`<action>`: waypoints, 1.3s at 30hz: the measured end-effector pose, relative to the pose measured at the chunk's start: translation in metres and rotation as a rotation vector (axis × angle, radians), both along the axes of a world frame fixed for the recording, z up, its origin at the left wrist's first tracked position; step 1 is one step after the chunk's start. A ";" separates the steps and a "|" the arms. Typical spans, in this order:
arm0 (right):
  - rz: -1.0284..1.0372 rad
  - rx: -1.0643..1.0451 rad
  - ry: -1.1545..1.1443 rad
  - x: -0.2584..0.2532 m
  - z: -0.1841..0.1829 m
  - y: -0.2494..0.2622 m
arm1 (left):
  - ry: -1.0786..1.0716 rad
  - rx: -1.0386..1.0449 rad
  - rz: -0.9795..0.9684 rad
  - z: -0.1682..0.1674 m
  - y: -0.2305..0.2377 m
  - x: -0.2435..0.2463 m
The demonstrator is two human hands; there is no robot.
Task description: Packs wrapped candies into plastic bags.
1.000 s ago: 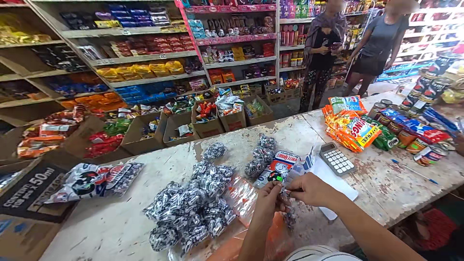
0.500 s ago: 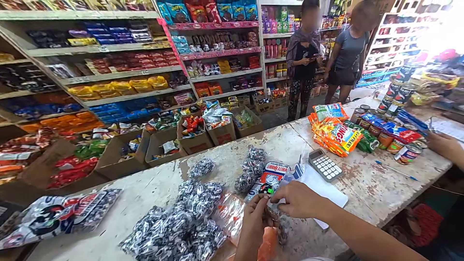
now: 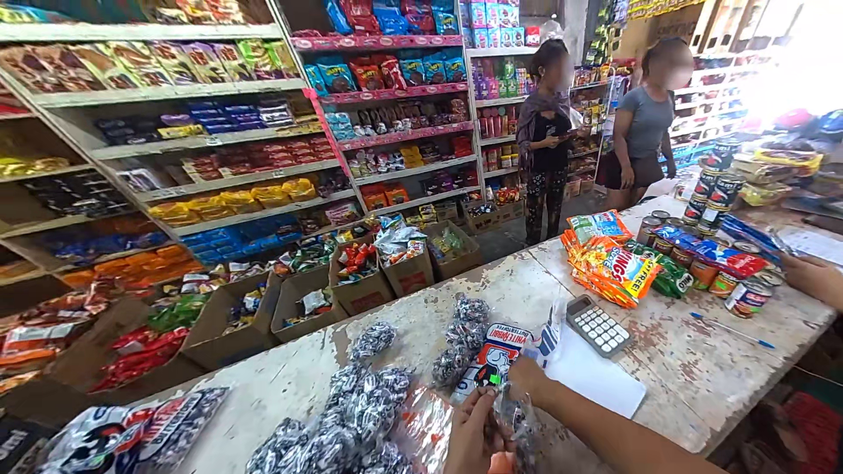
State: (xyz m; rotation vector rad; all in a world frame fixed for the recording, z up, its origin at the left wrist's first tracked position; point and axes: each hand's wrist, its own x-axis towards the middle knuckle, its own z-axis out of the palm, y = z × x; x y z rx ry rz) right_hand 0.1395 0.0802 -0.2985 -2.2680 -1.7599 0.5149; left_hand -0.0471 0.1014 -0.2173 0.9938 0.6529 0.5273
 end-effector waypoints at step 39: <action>-0.302 0.145 0.090 0.012 -0.014 -0.013 | 0.050 -0.051 0.005 0.009 0.005 0.004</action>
